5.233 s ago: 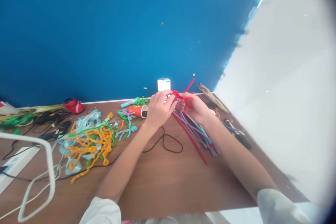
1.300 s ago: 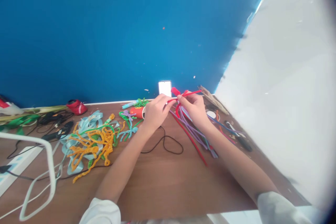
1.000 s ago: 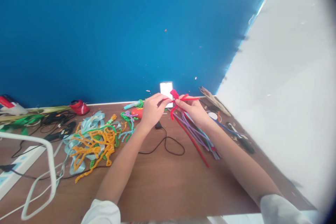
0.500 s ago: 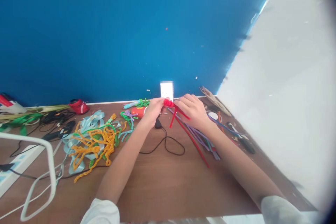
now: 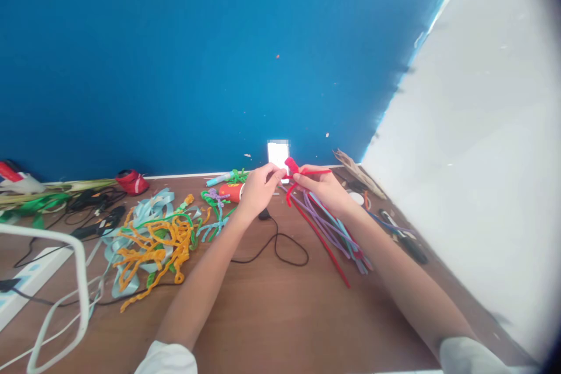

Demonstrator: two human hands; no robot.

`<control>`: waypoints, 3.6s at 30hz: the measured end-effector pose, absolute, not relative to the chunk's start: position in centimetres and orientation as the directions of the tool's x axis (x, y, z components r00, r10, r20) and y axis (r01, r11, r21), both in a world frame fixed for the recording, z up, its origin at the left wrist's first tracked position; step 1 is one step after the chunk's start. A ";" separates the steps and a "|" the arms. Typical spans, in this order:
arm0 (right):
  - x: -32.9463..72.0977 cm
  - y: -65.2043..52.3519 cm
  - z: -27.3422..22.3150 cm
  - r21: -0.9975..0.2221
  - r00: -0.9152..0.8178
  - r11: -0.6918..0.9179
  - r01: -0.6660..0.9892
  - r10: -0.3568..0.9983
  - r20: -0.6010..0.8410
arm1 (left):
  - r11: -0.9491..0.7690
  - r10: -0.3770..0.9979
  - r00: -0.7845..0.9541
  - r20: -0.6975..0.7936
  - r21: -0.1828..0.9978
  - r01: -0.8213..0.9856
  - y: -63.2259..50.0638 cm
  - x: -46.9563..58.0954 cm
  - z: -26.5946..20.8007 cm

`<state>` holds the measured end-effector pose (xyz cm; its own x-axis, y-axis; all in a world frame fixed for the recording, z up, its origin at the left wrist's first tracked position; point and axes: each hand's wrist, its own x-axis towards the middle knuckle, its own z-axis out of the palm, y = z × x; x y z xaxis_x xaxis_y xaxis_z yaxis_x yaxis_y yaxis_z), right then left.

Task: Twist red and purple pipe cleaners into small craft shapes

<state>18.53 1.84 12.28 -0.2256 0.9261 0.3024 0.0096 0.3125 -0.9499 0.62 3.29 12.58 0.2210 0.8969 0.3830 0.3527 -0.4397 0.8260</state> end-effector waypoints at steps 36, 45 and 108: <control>19.6 2.3 12.3 -0.579 -0.339 0.730 0.364 0.682 0.648 | -0.165 0.957 0.247 0.154 0.986 0.022 2.7 1.5 12.8; 19.7 2.3 11.6 -0.122 -0.438 0.777 0.617 0.468 0.768 | -0.057 0.944 0.320 0.080 0.995 -0.079 3.0 0.9 13.0; 18.6 1.8 12.1 -0.714 -0.031 0.631 0.304 0.755 0.655 | -0.398 0.908 0.169 0.384 0.916 0.054 3.1 0.3 13.3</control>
<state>18.58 1.81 12.06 -0.0312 0.7552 0.6547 0.3035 0.6313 -0.7137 0.26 3.09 13.34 0.1691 0.9076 0.3842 0.0537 -0.3977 0.9159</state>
